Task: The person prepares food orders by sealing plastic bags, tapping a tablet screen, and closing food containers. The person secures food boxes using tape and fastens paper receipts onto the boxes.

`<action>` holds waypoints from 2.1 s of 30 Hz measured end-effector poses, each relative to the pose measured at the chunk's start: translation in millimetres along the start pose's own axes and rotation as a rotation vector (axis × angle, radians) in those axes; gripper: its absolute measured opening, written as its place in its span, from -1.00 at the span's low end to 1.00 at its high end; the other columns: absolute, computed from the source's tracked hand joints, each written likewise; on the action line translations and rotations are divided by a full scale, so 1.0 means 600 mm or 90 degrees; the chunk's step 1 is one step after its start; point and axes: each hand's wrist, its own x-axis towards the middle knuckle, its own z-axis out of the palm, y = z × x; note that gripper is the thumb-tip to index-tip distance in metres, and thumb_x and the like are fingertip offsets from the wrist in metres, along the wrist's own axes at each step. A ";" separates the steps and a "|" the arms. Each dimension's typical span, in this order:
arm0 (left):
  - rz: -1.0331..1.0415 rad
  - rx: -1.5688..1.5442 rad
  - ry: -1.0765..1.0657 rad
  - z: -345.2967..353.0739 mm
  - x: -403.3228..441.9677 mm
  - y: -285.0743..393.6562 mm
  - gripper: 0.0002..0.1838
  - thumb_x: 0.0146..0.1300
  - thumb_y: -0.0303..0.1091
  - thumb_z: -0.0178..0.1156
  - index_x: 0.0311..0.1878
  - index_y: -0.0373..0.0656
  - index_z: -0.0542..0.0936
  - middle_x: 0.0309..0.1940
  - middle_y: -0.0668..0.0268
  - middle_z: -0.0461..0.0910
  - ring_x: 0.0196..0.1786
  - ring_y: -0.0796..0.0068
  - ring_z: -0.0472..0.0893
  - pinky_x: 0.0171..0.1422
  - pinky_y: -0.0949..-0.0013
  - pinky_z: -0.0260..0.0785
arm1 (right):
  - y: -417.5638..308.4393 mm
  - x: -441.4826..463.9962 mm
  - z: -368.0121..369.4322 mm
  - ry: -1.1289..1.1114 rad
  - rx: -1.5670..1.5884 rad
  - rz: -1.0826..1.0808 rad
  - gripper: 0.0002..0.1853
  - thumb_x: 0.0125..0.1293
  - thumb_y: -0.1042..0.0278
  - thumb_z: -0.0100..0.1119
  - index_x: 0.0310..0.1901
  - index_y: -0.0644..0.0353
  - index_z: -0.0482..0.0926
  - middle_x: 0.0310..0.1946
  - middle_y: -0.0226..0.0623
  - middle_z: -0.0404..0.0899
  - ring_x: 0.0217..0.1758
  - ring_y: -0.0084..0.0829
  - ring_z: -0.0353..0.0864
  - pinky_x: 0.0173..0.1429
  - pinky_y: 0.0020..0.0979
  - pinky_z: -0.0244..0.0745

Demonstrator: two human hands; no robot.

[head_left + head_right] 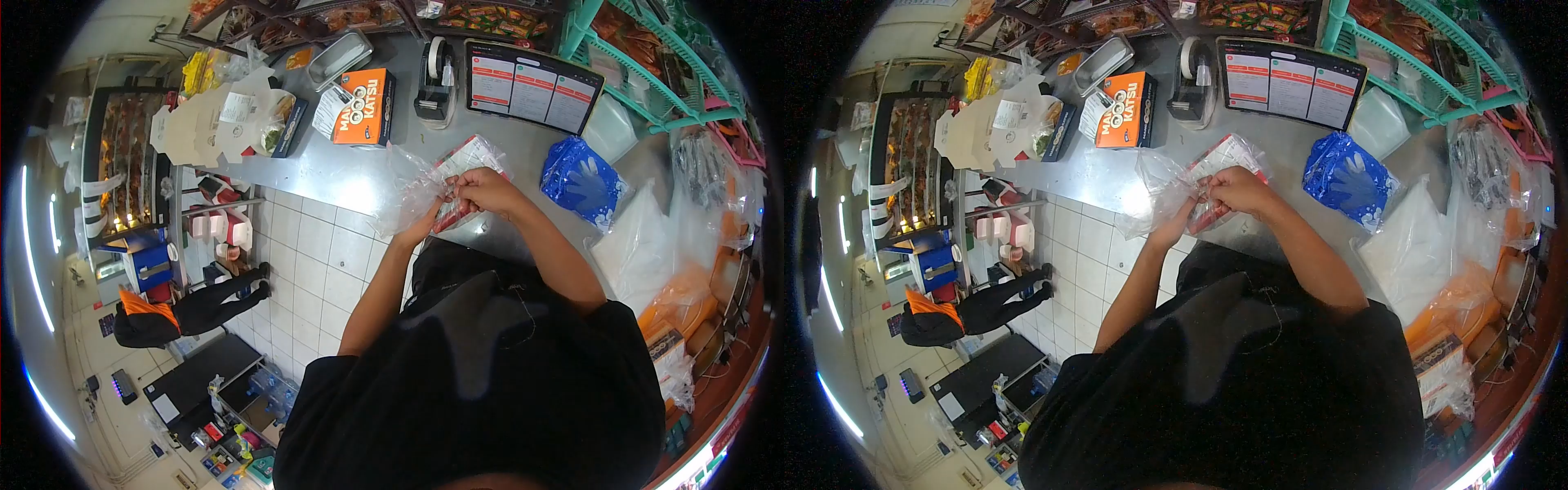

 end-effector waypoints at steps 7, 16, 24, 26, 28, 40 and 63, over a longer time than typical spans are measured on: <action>0.057 -0.043 0.058 0.010 -0.002 0.000 -0.72 0.47 -0.24 0.09 0.01 -0.22 0.64 -0.07 0.22 0.67 0.06 0.36 0.59 0.23 0.28 0.33 | 0.012 -0.004 -0.004 -0.013 -0.022 -0.072 -0.88 0.30 0.47 0.11 -0.36 0.30 0.58 -0.51 -0.33 0.59 -0.50 -0.56 0.56 -0.41 -0.51 0.45; 0.023 -0.035 0.061 0.008 -0.014 0.030 -0.66 0.49 -0.29 0.05 0.19 -0.21 0.59 0.01 0.25 0.67 0.05 0.39 0.60 0.22 0.33 0.36 | 0.006 -0.002 -0.009 -0.049 -0.007 -0.026 -0.87 0.32 0.42 0.16 -0.34 0.29 0.59 -0.52 -0.31 0.60 -0.54 -0.57 0.52 -0.42 -0.52 0.41; 0.028 -0.091 0.058 0.013 -0.014 0.035 -0.64 0.46 -0.24 0.09 0.17 -0.26 0.59 0.00 0.27 0.66 0.04 0.45 0.59 0.19 0.37 0.37 | -0.001 -0.005 -0.008 -0.047 -0.001 -0.018 -0.88 0.31 0.44 0.15 -0.32 0.30 0.59 -0.53 -0.33 0.59 -0.54 -0.58 0.52 -0.43 -0.53 0.41; 0.047 -0.078 0.062 0.013 -0.008 0.014 -0.63 0.45 -0.23 0.11 0.15 -0.28 0.59 -0.05 0.28 0.66 0.02 0.46 0.59 0.15 0.38 0.39 | 0.000 -0.004 -0.010 -0.037 0.006 -0.014 -0.88 0.31 0.45 0.14 -0.32 0.31 0.59 -0.52 -0.32 0.59 -0.53 -0.58 0.53 -0.43 -0.53 0.43; 0.066 -0.012 0.063 0.008 0.001 -0.018 -0.64 0.45 -0.24 0.11 0.15 -0.28 0.59 -0.04 0.28 0.66 0.02 0.46 0.59 0.15 0.38 0.39 | -0.005 -0.006 -0.005 -0.011 0.011 -0.003 -0.89 0.31 0.46 0.13 -0.32 0.31 0.59 -0.51 -0.31 0.60 -0.53 -0.57 0.54 -0.42 -0.52 0.45; 0.031 -0.097 0.108 0.014 -0.009 0.000 -0.69 0.43 -0.29 0.13 0.10 -0.29 0.59 -0.05 0.29 0.65 0.01 0.47 0.59 0.11 0.40 0.41 | -0.001 -0.003 -0.010 -0.058 -0.062 -0.046 -0.89 0.27 0.47 0.12 -0.34 0.32 0.58 -0.53 -0.29 0.60 -0.53 -0.54 0.56 -0.42 -0.50 0.47; 0.000 -0.143 0.120 0.019 -0.014 0.015 -0.73 0.40 -0.27 0.17 -0.01 -0.27 0.63 -0.21 0.35 0.64 -0.15 0.52 0.57 -0.06 0.36 0.42 | 0.020 -0.007 0.005 0.047 -0.043 -0.064 -0.85 0.37 0.32 0.11 -0.28 0.19 0.61 -0.51 -0.47 0.53 -0.55 -0.63 0.47 -0.48 -0.50 0.39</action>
